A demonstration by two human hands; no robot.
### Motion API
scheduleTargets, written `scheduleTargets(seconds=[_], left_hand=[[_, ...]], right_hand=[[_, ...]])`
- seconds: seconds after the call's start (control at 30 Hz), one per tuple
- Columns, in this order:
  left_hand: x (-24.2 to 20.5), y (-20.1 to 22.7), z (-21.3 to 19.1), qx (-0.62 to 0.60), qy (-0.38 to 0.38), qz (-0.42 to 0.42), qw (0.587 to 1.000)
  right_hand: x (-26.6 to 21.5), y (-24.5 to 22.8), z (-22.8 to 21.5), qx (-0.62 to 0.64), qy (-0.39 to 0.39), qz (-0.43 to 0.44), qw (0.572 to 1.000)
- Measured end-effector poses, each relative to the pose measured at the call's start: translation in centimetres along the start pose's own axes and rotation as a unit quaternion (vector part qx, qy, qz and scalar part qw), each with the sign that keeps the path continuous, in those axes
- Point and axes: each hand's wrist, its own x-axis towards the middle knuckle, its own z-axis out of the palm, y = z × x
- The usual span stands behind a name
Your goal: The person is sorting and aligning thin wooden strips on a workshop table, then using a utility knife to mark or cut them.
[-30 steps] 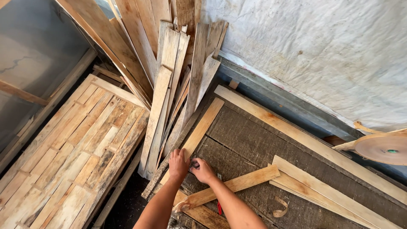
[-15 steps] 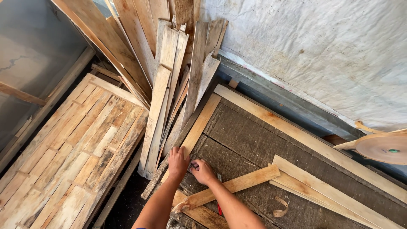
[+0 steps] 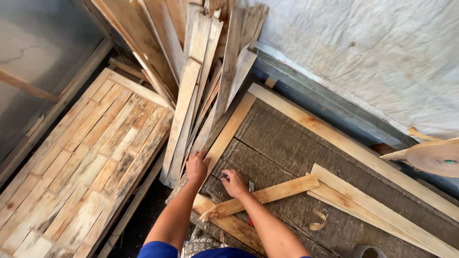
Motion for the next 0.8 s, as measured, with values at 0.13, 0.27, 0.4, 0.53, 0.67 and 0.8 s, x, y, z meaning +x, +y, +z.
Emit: scheduleTargets(seconds=[0.13, 0.27, 0.4, 0.53, 0.67, 0.8], left_hand=[[-1.0, -3.1, -2.0, 0.001, -0.033, -0.028, 0.999], [-2.7, -5.2, -3.1, -0.010, -0.050, -0.005, 0.999], [-4.2, -5.6, -3.8, -0.015, -0.078, -0.014, 0.997], [-4.9, -5.4, -4.1, -0.011, -0.079, -0.004, 0.997], [-5.1, -5.3, -3.9, -0.002, -0.070, 0.004, 0.998], [-5.4, -5.1, -4.0, -0.007, -0.057, 0.005, 0.998]], right_hand=[[-1.3, -1.6, 0.7, -0.049, 0.025, -0.029, 0.998], [-2.2, -1.6, 3.7, -0.073, -0.021, -0.033, 0.997], [-3.6, -3.7, 5.9, -0.125, -0.027, -0.059, 0.990], [-4.9, -6.5, 5.9, -0.165, -0.054, -0.019, 0.985], [-5.2, -7.7, 5.6, -0.184, -0.056, -0.011, 0.981], [-5.4, -8.5, 5.4, -0.191, -0.085, 0.027, 0.978]])
